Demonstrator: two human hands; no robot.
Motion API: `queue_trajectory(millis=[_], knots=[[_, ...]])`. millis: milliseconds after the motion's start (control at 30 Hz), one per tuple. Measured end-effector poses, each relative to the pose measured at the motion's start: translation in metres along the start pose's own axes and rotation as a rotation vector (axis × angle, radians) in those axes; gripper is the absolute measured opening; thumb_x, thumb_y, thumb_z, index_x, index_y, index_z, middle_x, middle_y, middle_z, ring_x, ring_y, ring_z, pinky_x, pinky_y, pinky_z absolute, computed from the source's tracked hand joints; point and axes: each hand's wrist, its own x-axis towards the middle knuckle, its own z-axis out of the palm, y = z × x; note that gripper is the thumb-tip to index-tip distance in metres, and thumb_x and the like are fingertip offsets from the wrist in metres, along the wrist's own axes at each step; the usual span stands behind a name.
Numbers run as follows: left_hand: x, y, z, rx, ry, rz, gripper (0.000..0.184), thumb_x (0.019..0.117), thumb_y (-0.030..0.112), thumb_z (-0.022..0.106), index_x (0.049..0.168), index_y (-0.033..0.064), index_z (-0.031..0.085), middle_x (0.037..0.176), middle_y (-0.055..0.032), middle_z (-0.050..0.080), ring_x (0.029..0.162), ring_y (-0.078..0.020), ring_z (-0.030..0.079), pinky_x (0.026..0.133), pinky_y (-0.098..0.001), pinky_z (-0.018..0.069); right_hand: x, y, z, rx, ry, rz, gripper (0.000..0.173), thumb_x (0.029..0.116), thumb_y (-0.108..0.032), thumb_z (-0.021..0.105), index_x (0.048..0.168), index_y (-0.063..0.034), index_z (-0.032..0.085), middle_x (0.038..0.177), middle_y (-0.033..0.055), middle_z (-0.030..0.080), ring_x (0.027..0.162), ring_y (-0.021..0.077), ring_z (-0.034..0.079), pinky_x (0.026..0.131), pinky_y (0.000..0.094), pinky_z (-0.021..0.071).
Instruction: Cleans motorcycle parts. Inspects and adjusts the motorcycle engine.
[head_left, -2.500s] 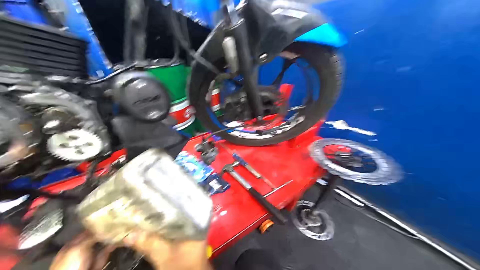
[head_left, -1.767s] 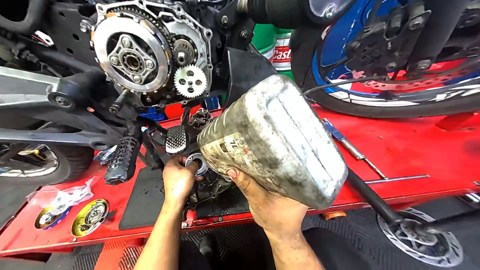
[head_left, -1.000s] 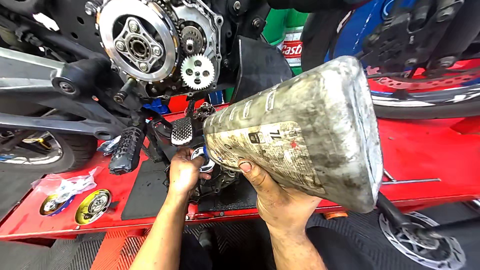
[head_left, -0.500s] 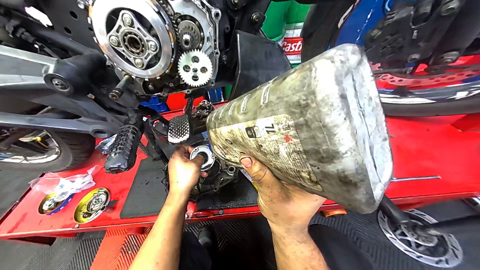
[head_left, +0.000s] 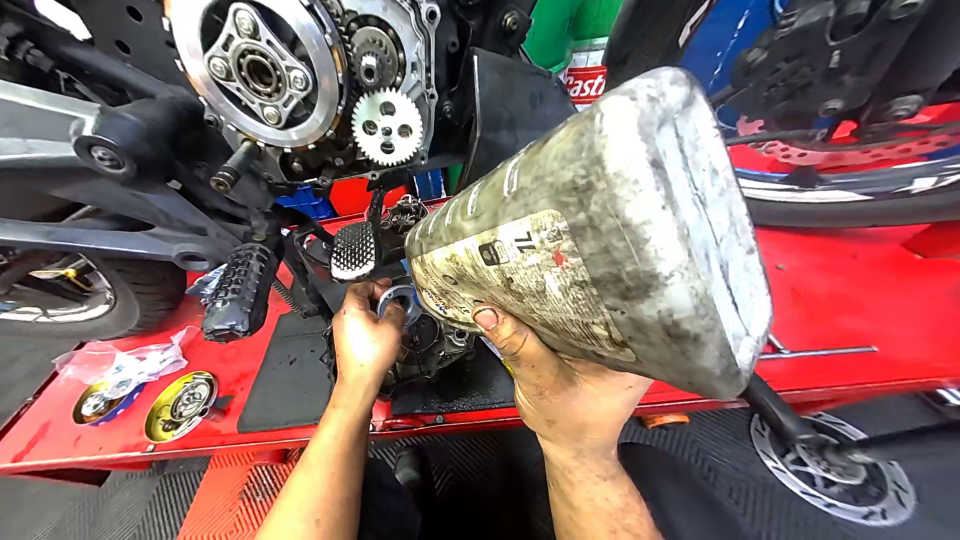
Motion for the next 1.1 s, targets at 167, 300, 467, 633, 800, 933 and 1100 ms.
queue_trajectory(millis=[167, 300, 467, 633, 800, 933, 1100], knots=[[0.005, -0.014, -0.002, -0.589, -0.155, -0.062, 0.015, 0.0945, 0.0, 0.063, 0.105, 0.0066, 0.054, 0.088, -0.0078, 0.067, 0.072, -0.0161, 0.068, 0.063, -0.034, 0.0609, 0.001, 0.0, -0.001, 0.019, -0.023, 0.085, 0.058, 0.0704, -0.002, 0.092, 0.119, -0.003, 0.062, 0.105, 0.0072, 0.075, 0.096, 0.0216, 0.075, 0.088, 0.0408, 0.0666], [0.009, -0.018, -0.006, -0.653, -0.202, 0.1, 0.022, 0.0947, -0.003, 0.062, 0.113, 0.0083, 0.058, 0.106, -0.0043, 0.071, 0.094, -0.0127, 0.069, 0.082, -0.0313, 0.0598, -0.001, -0.001, 0.002, 0.043, -0.018, 0.067, 0.056, 0.0709, -0.003, 0.093, 0.119, -0.0047, 0.063, 0.105, 0.0051, 0.075, 0.097, 0.0195, 0.075, 0.089, 0.0387, 0.066], [0.011, -0.012, -0.009, -0.932, -0.211, -0.276, 0.018, 0.0996, 0.002, 0.057, 0.117, 0.008, 0.058, 0.098, -0.0076, 0.07, 0.08, -0.0165, 0.071, 0.071, -0.0351, 0.0633, 0.001, -0.003, 0.002, 0.139, -0.029, 0.068, 0.052, 0.0727, 0.0, 0.091, 0.118, -0.0064, 0.064, 0.105, 0.0051, 0.075, 0.096, 0.0194, 0.075, 0.088, 0.0385, 0.0661], [0.011, -0.006, -0.009, -1.089, -0.216, -0.422, 0.017, 0.0997, 0.0, 0.055, 0.115, 0.0079, 0.055, 0.096, -0.0107, 0.069, 0.074, -0.0191, 0.072, 0.063, -0.0361, 0.0638, 0.001, -0.002, 0.002, 0.162, -0.014, 0.056, 0.054, 0.0727, 0.0, 0.091, 0.119, -0.0064, 0.063, 0.106, 0.0056, 0.075, 0.097, 0.0202, 0.075, 0.088, 0.0392, 0.066], [0.013, -0.006, -0.011, -1.071, -0.204, -0.462, 0.024, 0.0978, -0.002, 0.055, 0.119, 0.0076, 0.053, 0.099, -0.0127, 0.068, 0.078, -0.0243, 0.073, 0.069, -0.0444, 0.0651, 0.002, -0.003, 0.001, 0.095, 0.002, 0.025, 0.053, 0.0724, -0.002, 0.091, 0.118, -0.0079, 0.064, 0.105, 0.0031, 0.075, 0.097, 0.0179, 0.074, 0.088, 0.0374, 0.0659], [0.017, -0.025, -0.02, -1.125, -0.432, -0.201, 0.03, 0.0907, -0.011, 0.055, 0.112, 0.0072, 0.065, 0.109, -0.0142, 0.073, 0.089, -0.0225, 0.073, 0.078, -0.0402, 0.0633, 0.007, -0.005, 0.001, 0.269, 0.104, 0.087, 0.06, 0.0726, 0.002, 0.09, 0.123, -0.0065, 0.058, 0.108, 0.009, 0.073, 0.098, 0.024, 0.074, 0.088, 0.0433, 0.0656], [0.013, -0.02, -0.022, -0.833, -0.406, 0.131, 0.026, 0.0841, -0.01, 0.071, 0.102, 0.0073, 0.076, 0.109, -0.0077, 0.077, 0.095, -0.0138, 0.073, 0.083, -0.0313, 0.0625, 0.022, -0.017, -0.013, 0.31, 0.062, 0.114, 0.063, 0.0714, 0.006, 0.089, 0.125, -0.005, 0.056, 0.109, 0.011, 0.073, 0.099, 0.0255, 0.074, 0.089, 0.0441, 0.0654]])
